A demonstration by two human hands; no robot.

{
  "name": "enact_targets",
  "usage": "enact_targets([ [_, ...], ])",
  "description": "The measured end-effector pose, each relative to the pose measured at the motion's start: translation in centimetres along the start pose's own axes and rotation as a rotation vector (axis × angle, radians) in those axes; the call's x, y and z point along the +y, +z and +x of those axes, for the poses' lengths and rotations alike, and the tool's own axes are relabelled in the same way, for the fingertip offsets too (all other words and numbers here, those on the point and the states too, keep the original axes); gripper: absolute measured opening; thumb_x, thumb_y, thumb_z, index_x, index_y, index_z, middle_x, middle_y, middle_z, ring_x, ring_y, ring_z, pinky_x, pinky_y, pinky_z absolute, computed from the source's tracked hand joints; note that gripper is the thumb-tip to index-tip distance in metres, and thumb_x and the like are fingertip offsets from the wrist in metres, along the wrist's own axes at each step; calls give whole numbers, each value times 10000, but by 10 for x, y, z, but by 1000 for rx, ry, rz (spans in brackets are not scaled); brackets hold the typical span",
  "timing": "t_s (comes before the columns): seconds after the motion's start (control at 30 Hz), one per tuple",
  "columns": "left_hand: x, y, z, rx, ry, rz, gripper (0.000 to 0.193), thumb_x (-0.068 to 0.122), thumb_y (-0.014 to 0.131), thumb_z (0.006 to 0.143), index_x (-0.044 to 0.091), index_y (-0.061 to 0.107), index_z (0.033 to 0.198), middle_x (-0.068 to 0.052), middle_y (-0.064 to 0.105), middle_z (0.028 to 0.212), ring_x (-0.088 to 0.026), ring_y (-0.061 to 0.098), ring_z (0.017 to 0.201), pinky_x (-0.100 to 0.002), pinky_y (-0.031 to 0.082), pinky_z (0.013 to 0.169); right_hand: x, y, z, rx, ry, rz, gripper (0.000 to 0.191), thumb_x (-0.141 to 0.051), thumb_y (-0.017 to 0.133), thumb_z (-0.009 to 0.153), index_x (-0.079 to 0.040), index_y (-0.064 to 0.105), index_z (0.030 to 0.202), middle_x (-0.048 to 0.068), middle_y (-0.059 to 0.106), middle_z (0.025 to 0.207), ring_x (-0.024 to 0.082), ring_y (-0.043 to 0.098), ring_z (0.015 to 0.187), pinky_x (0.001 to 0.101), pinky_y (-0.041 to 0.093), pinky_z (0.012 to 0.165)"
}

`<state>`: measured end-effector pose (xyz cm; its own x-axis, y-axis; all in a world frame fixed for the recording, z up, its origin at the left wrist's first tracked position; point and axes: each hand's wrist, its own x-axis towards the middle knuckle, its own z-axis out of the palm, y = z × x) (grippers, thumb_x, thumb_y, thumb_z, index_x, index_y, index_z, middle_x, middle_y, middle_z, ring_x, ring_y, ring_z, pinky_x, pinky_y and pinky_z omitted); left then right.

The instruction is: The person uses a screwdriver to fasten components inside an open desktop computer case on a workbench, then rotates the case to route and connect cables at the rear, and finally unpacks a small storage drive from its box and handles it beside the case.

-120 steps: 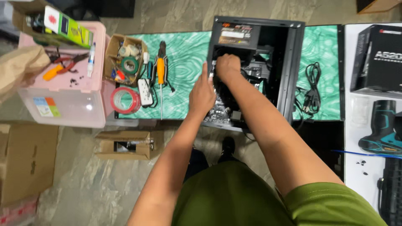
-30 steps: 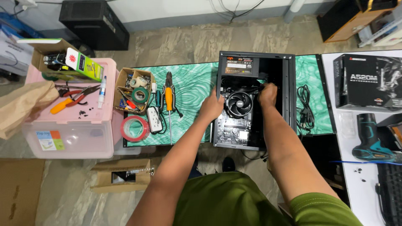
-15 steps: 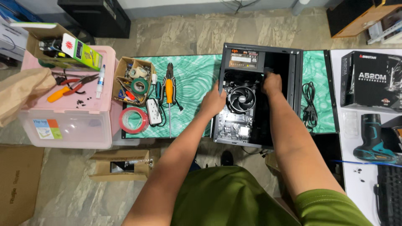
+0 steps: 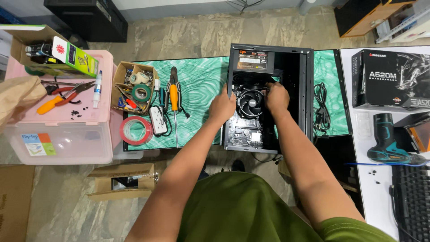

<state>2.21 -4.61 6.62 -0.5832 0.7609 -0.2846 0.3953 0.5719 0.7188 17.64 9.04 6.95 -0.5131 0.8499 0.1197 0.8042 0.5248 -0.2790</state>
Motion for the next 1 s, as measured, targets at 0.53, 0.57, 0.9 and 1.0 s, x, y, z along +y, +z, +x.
enact_targets([
  [0.53, 49, 66, 19, 146, 413, 484, 699, 159, 732, 739, -90, 543, 1365, -183, 590, 1218, -334, 531, 1170, -432, 463, 955, 2, 5, -3, 116, -63, -40, 241, -308, 623, 1031, -97, 707, 950, 125, 688, 1004, 366, 702, 845, 479, 565, 700],
  [0.57, 49, 66, 20, 115, 387, 458, 730, 173, 746, 737, -70, 516, 1386, -195, 576, 1218, -348, 521, 1170, -447, 457, 950, 1, 4, -4, 124, -45, -16, 235, -307, 623, 1025, -102, 713, 954, 125, 689, 1000, 370, 701, 838, 484, 563, 699],
  [0.9, 47, 84, 5, 32, 240, 375, 530, 243, 794, 756, -15, 620, 1185, -203, 514, 1273, -365, 462, 1261, -467, 401, 1078, 6, 10, 0, 162, -26, 95, 204, -282, 664, 980, -96, 724, 922, 130, 693, 948, 371, 694, 851, 477, 555, 722],
  [1.0, 47, 92, 5, 120, 284, 324, 692, 202, 770, 694, -47, 580, 1311, -208, 510, 1211, -369, 462, 1187, -460, 384, 1026, 6, 13, 2, 188, -30, 117, 182, -270, 673, 959, -104, 742, 932, 134, 697, 947, 371, 691, 859, 479, 551, 729],
])
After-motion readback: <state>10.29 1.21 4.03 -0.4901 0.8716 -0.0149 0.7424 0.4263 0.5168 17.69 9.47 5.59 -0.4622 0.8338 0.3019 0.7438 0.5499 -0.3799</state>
